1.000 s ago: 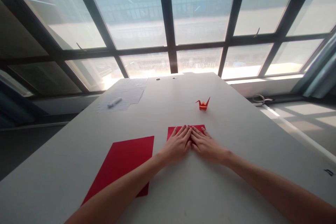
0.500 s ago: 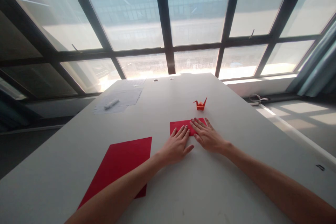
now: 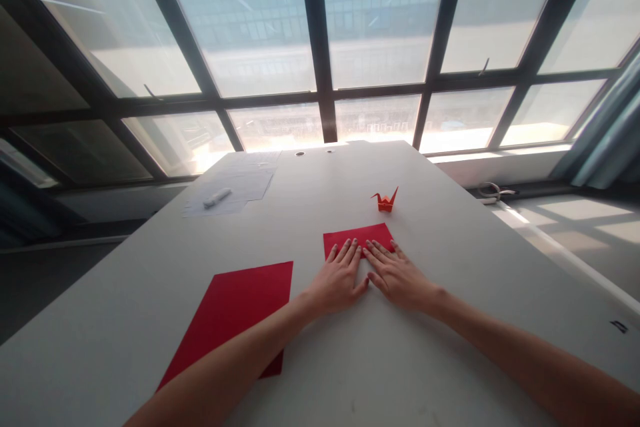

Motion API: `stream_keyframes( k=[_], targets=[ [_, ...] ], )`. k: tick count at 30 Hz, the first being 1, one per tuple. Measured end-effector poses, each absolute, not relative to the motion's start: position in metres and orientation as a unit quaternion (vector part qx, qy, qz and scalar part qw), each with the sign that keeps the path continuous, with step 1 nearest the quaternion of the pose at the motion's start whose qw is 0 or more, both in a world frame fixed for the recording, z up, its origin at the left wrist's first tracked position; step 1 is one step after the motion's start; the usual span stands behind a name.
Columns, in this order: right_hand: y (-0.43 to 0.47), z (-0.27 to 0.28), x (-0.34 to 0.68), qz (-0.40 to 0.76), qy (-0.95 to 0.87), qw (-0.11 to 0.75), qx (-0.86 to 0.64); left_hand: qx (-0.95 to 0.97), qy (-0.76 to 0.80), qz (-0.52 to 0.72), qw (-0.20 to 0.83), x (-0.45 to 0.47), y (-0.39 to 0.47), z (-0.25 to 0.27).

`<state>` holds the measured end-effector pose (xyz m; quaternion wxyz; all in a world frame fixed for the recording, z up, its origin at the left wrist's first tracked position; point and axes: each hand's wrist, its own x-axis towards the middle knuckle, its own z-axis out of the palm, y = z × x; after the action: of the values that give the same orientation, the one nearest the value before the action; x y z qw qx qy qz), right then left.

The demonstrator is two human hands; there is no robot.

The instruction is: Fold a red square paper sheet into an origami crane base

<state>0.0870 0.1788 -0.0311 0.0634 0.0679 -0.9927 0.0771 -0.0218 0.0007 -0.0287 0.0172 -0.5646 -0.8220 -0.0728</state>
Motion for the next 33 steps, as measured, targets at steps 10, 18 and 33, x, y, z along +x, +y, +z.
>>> stream_keyframes(
  k=[10,18,33],
  targets=[
    [0.218,-0.028,0.121,0.021,-0.995,0.091,-0.024,-0.564,-0.823,-0.061,0.017,-0.022,0.001,-0.028],
    [0.165,-0.030,0.082,0.081,-0.994,0.064,0.039,-0.576,-0.813,-0.078,0.036,-0.021,0.001,-0.030],
    [0.182,-0.029,0.084,0.110,-0.991,0.046,0.066,-0.408,-0.908,-0.016,-0.092,-0.044,-0.026,-0.018]
  ],
)
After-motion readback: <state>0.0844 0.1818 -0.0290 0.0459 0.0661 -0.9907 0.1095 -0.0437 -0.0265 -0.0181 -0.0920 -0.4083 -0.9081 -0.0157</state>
